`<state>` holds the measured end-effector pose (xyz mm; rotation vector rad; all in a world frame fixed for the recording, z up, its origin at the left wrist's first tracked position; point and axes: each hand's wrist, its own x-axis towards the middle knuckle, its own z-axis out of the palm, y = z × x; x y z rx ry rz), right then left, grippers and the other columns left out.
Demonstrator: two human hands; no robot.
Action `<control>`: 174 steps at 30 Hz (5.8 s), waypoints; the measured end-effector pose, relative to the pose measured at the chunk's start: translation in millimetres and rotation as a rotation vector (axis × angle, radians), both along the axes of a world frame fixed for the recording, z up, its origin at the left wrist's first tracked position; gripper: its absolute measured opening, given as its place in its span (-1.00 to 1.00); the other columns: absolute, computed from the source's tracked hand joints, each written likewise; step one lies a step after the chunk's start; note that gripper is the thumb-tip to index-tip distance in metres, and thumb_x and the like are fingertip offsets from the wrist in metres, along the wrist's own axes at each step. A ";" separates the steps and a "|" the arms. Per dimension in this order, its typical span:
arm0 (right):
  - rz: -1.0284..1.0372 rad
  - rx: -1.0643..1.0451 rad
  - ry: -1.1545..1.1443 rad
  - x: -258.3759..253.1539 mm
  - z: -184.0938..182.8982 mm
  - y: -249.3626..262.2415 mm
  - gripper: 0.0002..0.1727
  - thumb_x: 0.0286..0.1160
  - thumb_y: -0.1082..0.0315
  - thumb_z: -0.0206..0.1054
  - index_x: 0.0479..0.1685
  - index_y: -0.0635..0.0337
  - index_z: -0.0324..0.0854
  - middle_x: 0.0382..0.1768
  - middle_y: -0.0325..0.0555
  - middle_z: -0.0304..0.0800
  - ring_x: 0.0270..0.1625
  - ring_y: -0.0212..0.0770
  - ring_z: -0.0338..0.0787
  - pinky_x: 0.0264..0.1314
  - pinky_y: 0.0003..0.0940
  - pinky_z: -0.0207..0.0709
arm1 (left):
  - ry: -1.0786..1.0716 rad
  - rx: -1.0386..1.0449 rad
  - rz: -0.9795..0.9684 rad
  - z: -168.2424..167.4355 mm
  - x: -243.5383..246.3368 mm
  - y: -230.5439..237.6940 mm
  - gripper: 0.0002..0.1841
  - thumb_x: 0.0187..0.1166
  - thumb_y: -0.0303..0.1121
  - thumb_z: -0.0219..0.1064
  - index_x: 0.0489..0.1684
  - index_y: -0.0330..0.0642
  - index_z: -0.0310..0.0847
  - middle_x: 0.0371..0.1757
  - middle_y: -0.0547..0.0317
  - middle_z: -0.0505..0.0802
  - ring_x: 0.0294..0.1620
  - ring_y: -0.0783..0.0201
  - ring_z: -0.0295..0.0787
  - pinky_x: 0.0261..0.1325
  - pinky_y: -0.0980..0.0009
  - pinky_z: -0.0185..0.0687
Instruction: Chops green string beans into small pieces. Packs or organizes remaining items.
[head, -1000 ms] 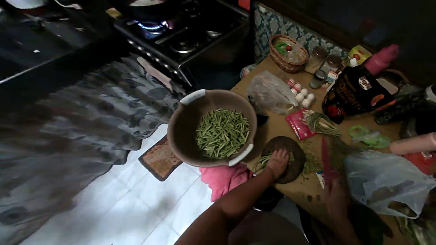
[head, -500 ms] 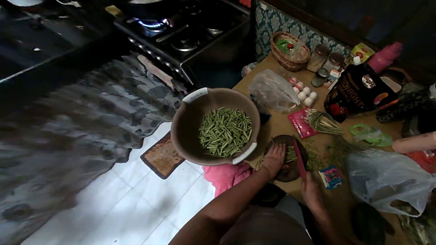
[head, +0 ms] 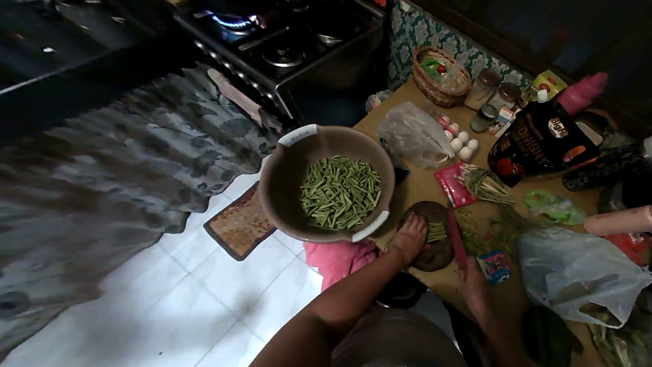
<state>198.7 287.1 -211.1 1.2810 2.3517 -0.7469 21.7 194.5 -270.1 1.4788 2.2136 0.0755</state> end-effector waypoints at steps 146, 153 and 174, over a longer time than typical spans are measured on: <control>-0.122 0.265 0.388 91.3 -20.8 38.8 -0.48 0.75 0.41 0.08 0.56 0.63 0.33 0.30 0.58 0.64 0.34 0.46 0.70 0.45 0.30 0.51 | -0.306 0.336 0.185 -1.0 -60.2 -2.7 -0.46 0.62 -0.61 0.21 0.64 -0.23 0.47 0.56 -0.29 0.61 0.64 -0.30 0.42 0.72 -0.16 0.21; -0.075 0.112 0.287 71.8 24.2 -14.9 -0.55 0.71 0.45 0.15 0.46 0.61 0.44 0.07 0.44 0.78 0.12 0.27 0.83 0.28 0.15 0.64 | -0.272 0.312 0.149 -9.1 -55.6 4.1 -0.53 0.69 -0.57 0.07 0.55 -0.12 0.59 0.62 -0.09 0.61 0.70 -0.23 0.36 0.74 -0.21 0.13; 0.016 0.209 0.556 95.8 3.7 -46.5 -0.56 0.69 0.45 0.13 0.38 0.69 0.47 -0.08 0.41 0.82 -0.12 0.14 0.89 0.04 -0.03 0.76 | -0.379 0.252 0.333 55.6 -19.0 -11.4 -0.57 0.86 -0.19 0.03 0.33 -0.37 0.61 0.29 -0.26 0.78 0.42 -0.15 0.70 0.53 -0.06 0.49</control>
